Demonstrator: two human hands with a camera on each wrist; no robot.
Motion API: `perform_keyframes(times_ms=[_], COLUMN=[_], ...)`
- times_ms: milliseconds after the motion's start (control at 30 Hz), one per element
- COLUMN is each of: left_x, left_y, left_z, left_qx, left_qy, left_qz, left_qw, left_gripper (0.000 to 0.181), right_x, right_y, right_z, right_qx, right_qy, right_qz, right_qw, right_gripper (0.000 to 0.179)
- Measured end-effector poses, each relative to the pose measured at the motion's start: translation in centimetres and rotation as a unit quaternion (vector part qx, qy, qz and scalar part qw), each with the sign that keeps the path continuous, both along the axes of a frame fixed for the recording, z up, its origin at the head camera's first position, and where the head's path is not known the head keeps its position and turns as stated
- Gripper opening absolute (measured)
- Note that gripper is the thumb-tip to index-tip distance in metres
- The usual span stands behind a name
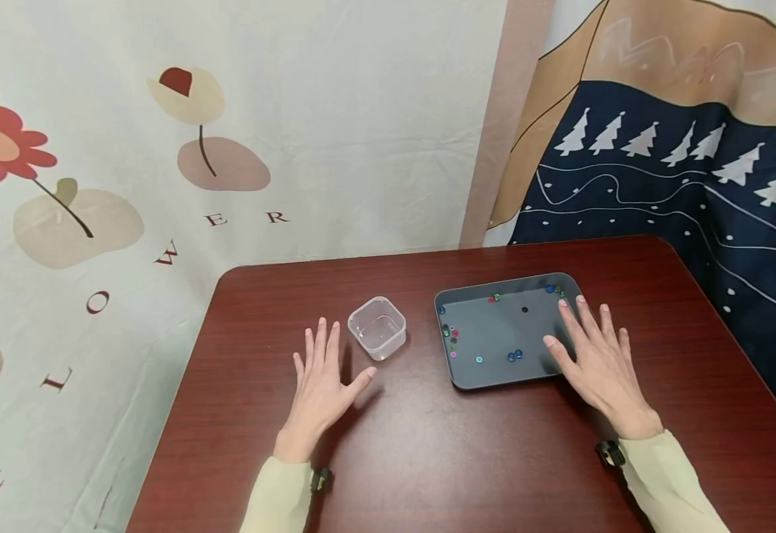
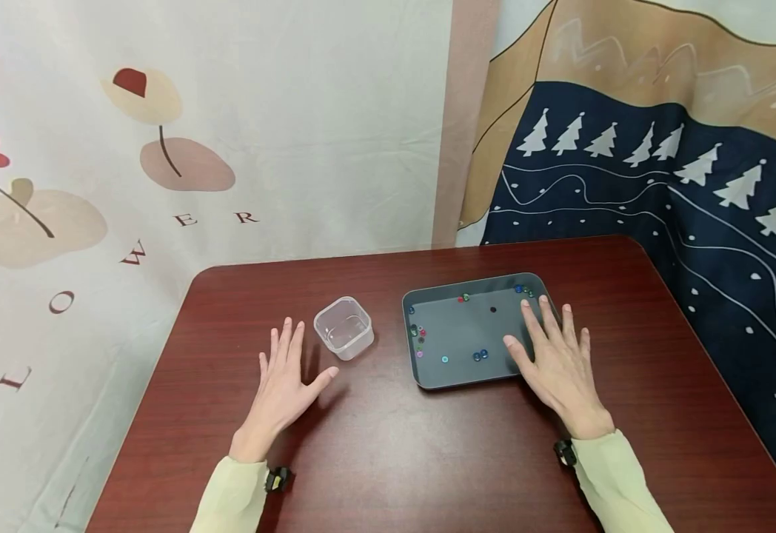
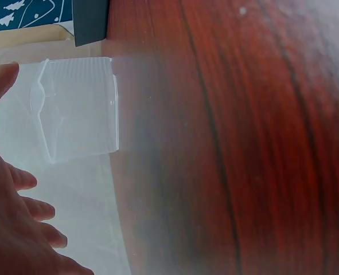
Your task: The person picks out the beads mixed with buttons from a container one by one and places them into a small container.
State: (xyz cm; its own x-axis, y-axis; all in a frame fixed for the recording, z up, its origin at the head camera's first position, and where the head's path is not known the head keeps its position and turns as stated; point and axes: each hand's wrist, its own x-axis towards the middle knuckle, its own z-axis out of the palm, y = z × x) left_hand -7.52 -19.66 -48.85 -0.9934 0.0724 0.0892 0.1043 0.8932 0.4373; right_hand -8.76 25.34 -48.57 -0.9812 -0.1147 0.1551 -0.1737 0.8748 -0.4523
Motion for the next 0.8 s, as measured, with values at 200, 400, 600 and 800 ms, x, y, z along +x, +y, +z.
perform_keyframes(times_ms=[200, 400, 600, 800], left_x=[-0.2, -0.6, -1.2, -2.0], left_y=[0.2, 1.0, 1.8, 2.4], left_z=[0.0, 0.3, 0.4, 0.5], left_qx=[0.016, 0.045, 0.066, 0.067], left_qy=[0.002, 0.029, 0.038, 0.035], left_qz=[0.002, 0.0, -0.004, -0.01], left_qw=[0.9999, 0.9986, 0.9971, 0.9971], left_gripper=[0.109, 0.108, 0.107, 0.108], right_x=[0.0, 0.0, -0.1, 0.1], right_y=[-0.5, -0.8, -0.9, -1.0], right_z=[-0.1, -0.1, -0.1, -0.1], right_qx=[0.0, -0.005, -0.012, -0.017], right_qy=[0.002, 0.005, 0.005, 0.006], right_qz=[0.01, 0.018, 0.023, 0.023], right_qw=[1.0, 0.9998, 0.9997, 0.9996], right_gripper=[0.074, 0.074, 0.074, 0.074])
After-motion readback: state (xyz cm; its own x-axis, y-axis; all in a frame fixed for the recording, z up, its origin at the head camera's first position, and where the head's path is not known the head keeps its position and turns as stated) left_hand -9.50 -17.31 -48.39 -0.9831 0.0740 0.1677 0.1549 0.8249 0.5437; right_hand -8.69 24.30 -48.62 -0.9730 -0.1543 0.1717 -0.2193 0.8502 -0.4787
